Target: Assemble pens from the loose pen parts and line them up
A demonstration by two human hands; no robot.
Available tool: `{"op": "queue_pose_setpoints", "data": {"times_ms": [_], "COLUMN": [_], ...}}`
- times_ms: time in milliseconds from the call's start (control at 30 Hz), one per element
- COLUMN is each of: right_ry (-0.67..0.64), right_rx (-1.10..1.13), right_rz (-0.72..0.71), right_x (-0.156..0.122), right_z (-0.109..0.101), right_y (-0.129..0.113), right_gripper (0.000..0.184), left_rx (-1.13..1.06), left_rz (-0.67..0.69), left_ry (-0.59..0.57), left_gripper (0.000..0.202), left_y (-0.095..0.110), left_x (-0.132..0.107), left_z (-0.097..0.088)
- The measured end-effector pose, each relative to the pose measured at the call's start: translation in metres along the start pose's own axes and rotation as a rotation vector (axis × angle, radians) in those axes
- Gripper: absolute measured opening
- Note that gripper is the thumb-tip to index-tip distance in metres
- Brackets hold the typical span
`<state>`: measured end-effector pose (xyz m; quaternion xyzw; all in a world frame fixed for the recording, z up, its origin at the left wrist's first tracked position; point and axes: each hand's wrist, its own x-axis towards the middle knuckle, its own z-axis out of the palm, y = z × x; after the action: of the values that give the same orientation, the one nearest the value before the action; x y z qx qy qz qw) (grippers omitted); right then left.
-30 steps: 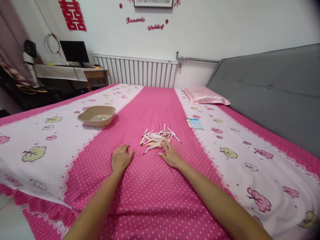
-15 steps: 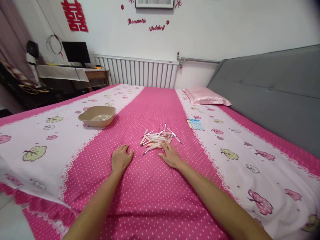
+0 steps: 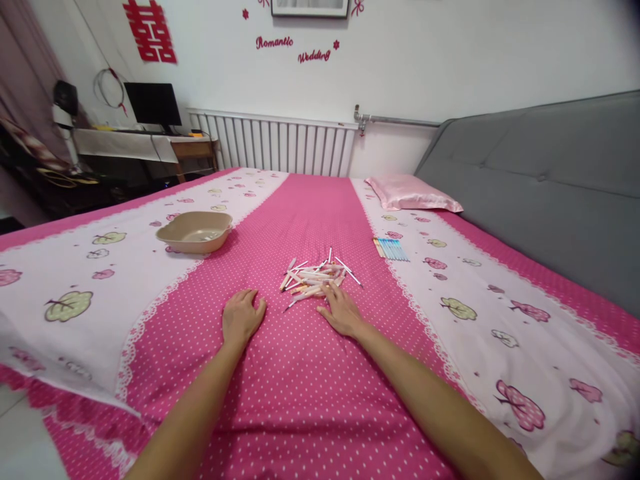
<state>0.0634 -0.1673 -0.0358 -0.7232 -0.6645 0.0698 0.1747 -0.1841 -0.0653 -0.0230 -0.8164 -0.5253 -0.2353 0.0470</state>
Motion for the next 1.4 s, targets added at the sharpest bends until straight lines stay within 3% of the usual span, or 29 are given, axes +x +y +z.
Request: {"op": "queue_pose_setpoints", "data": {"times_ms": [567,833,1000,1200,1400], "right_ry": [0.003,-0.007,0.064,0.160,0.179], "right_rx": [-0.010,0.120,0.208,0.181,0.135], "right_rz": [0.004,-0.031,-0.008,0.005,0.032], "right_x": [-0.003,0.003,0.008,0.009,0.006], "right_z": [-0.007,-0.011,-0.016,-0.015,-0.013], "right_y": [-0.005,0.006,0.015,0.017,0.013], "right_gripper": [0.064,0.067,0.065,0.052,0.049], "left_rx": [-0.023,-0.056,-0.056,-0.054,-0.138], "left_rz": [0.010,0.007,-0.004,-0.091,-0.081], "left_ry": [0.019,0.033,0.037,-0.013,-0.151], "left_gripper": [0.048,0.044,0.042,0.043,0.060], "left_y": [-0.002,-0.005,-0.004,0.012,0.039], "left_x": [0.002,-0.003,-0.003,0.002,0.012], "left_z": [0.003,0.004,0.003,-0.003,0.004]}}
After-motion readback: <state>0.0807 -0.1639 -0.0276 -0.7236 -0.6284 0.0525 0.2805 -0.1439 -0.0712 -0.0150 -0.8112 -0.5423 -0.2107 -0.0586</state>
